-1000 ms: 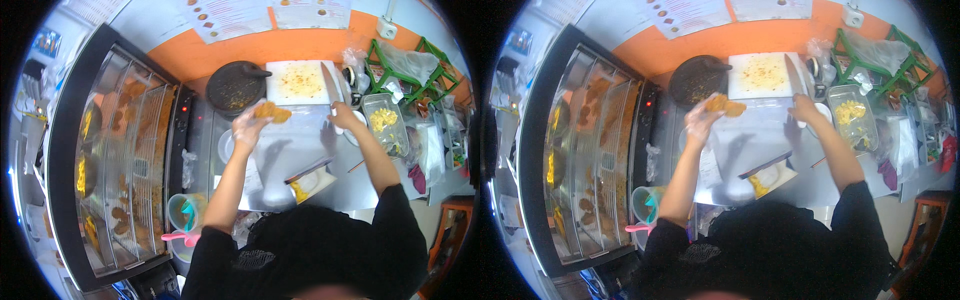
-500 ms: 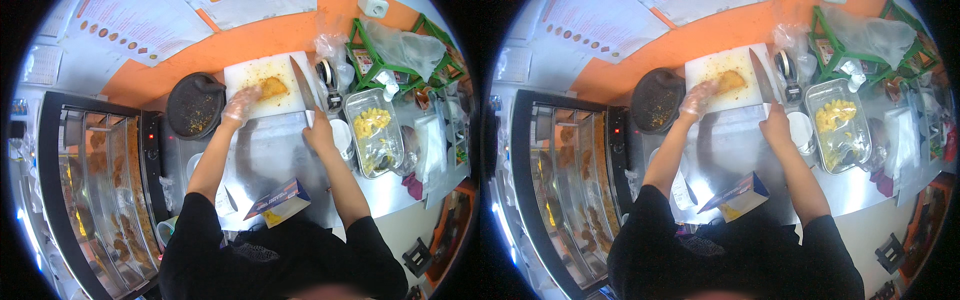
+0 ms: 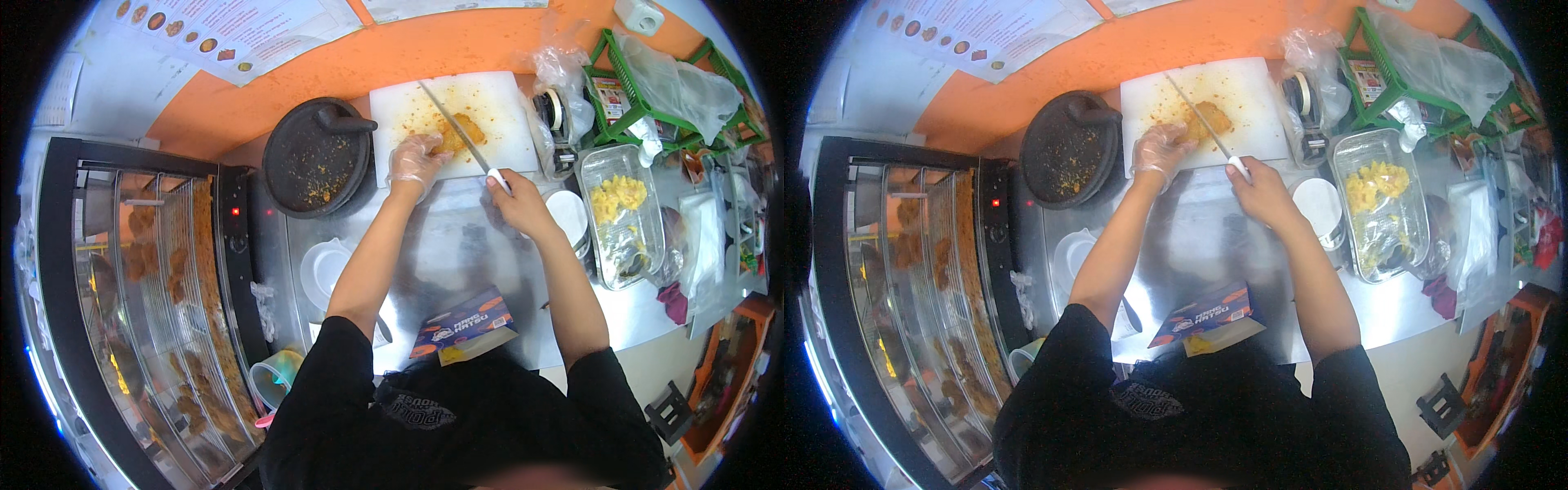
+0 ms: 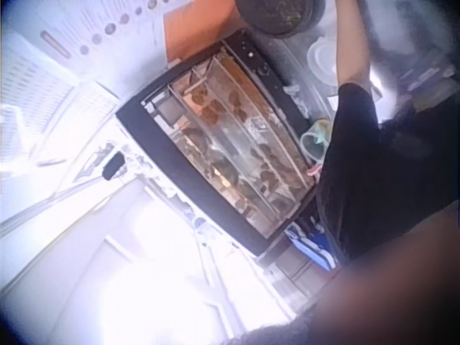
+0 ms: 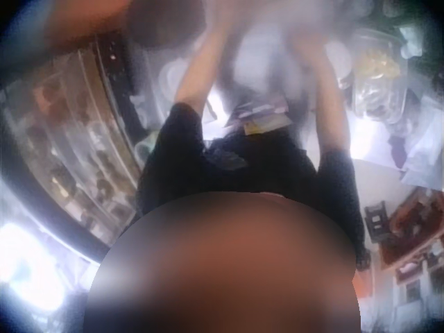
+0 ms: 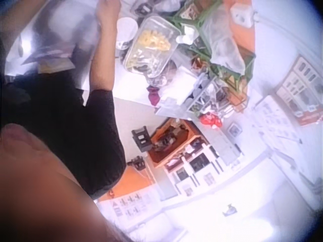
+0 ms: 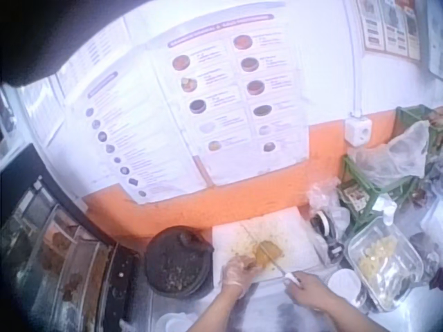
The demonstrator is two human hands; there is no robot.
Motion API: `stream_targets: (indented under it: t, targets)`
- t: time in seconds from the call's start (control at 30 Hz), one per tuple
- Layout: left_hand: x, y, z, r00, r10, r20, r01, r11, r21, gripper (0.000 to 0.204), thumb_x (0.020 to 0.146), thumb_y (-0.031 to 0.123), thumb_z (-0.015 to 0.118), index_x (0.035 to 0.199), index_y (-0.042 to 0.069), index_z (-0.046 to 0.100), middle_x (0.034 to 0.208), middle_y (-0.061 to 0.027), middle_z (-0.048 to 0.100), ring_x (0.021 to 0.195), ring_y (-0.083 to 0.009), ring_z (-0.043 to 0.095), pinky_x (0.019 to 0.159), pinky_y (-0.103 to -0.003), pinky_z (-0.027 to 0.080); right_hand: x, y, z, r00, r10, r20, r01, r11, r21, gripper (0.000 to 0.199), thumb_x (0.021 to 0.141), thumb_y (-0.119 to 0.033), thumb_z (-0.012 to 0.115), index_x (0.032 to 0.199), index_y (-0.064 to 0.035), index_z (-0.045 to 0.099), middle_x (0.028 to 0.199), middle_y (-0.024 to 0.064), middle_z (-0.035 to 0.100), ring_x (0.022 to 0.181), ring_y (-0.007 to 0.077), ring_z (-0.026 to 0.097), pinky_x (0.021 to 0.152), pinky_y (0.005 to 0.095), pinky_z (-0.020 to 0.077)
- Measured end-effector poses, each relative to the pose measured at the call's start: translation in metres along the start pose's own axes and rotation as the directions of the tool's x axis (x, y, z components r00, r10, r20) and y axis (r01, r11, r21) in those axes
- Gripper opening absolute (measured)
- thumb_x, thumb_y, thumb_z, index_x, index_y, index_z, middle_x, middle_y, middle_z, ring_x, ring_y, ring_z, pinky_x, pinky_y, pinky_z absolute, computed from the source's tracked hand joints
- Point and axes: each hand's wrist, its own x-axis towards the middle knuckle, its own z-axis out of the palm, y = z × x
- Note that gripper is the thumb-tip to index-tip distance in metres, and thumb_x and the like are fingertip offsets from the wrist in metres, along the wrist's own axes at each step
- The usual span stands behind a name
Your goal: The person retrieves a receipt and a food box, then scoops scrambled eggs into the box. They put on a disposable glove, cut a fried bread item, and place it into the box with the eggs. The person adds a small packet, closes the box, and places it into a plastic bag with a receipt.
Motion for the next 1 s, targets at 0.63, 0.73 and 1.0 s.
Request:
stream_targets:
  t: [0.63,0.73,1.0]
  targets:
    - [-0.008,0.019,-0.007,0.997,-0.065,-0.045,0.069,0.993,0.098,0.047,0.08,0.039,0.082,0.117,0.01,0.078,0.123,-0.014,0.072,0.114,-0.0329,0.069,0.101,-0.041,0.053,0.045,0.002,0.037,0.999,0.036,-0.018,-0.04,0.872,-0.488,0.064,0.111,-0.046,0.037,0.102,0.011,0.066,0.1,0.0387,0.068,0.103,0.0537,0.066,0.095,0.0562,0.0507]
    - [-0.009,0.019,-0.007,0.998,0.009,-0.062,0.0,0.99,0.144,0.04,0.077,0.025,0.086,0.113,0.009,0.078,0.117,-0.0158,0.073,0.111,-0.0336,0.069,0.098,-0.04,0.054,0.039,0.002,0.032,0.999,-0.03,-0.023,0.016,0.892,-0.452,0.062,0.111,-0.045,0.038,0.101,0.0099,0.065,0.097,0.038,0.068,0.101,0.0538,0.066,0.093,0.0564,0.0505]
    - [-0.008,0.022,-0.009,0.994,-0.092,-0.065,0.098,0.989,0.109,0.039,0.082,0.027,0.082,0.117,0.01,0.078,0.12,-0.0147,0.073,0.113,-0.0312,0.069,0.101,-0.04,0.053,0.029,-0.001,0.013,0.999,-0.019,-0.029,0.007,0.928,-0.373,0.061,0.112,-0.046,0.038,0.1,0.0093,0.063,0.096,0.0384,0.067,0.099,0.0546,0.065,0.09,0.0572,0.0496]
